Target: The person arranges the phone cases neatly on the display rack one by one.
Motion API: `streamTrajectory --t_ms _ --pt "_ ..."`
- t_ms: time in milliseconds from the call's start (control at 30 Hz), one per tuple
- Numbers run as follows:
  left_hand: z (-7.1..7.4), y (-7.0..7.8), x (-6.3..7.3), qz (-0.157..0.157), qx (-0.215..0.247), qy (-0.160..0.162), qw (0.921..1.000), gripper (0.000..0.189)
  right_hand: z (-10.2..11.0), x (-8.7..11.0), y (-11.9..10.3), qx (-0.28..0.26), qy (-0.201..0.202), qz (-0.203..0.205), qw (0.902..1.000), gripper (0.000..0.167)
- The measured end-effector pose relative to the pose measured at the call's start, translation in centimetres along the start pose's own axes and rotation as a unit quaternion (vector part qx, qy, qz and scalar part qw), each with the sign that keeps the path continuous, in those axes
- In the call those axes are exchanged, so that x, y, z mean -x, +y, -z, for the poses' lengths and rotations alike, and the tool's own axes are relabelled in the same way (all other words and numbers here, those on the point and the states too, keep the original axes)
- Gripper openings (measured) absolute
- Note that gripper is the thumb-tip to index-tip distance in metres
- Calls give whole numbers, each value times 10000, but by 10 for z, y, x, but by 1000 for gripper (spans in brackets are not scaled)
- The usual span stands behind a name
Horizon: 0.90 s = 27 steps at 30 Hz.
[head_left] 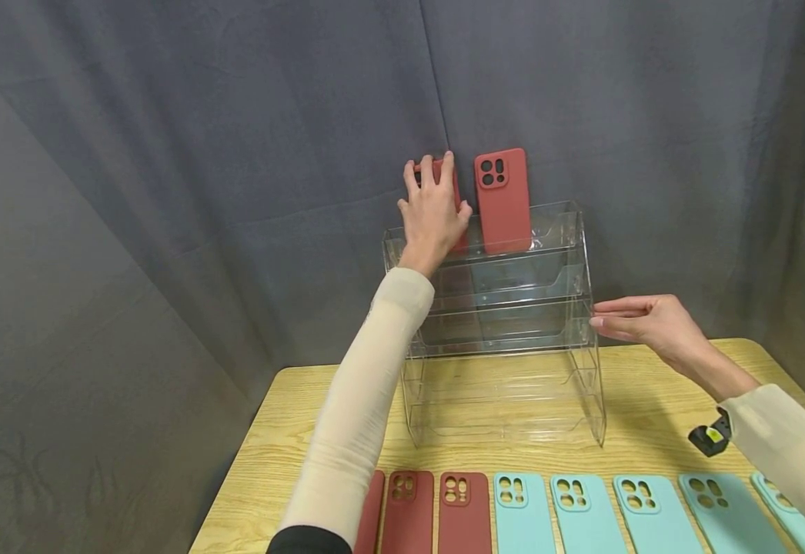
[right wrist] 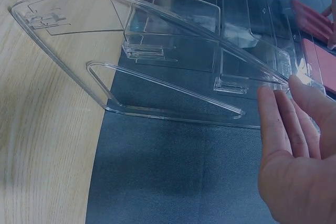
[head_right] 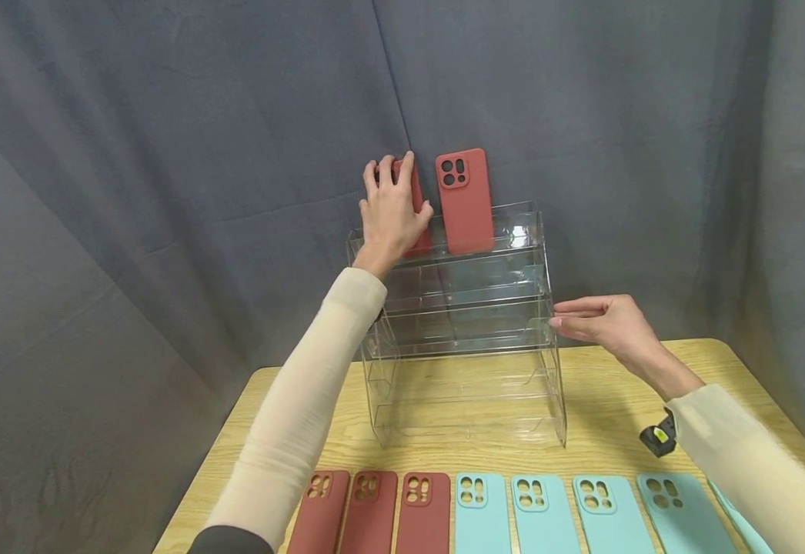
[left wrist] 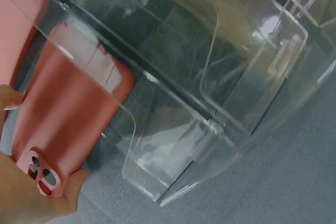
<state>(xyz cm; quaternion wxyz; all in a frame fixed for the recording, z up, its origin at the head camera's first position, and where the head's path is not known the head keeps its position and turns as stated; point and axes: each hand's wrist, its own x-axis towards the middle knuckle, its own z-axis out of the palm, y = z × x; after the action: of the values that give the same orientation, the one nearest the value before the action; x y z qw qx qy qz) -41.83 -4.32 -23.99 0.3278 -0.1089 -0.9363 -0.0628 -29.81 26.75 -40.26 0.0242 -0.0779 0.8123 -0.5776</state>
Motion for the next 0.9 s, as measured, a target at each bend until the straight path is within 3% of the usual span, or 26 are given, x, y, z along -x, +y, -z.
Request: streamTrajectory --t_ms 200,500,667,900 --pt "-3 0 3 43 -88 -155 9998 83 -2 -1 1 81 -9 -37 10000 66" --pt "5 1 7 66 -165 -269 9995 89 -3 -2 2 -5 -43 51 10000 64" --pt "11 -2 16 -97 -164 -13 9998 85 -2 -3 1 -86 -46 74 9999 65" --pt "20 -17 37 -246 244 424 9985 69 -3 -4 0 -95 -41 78 9999 64"
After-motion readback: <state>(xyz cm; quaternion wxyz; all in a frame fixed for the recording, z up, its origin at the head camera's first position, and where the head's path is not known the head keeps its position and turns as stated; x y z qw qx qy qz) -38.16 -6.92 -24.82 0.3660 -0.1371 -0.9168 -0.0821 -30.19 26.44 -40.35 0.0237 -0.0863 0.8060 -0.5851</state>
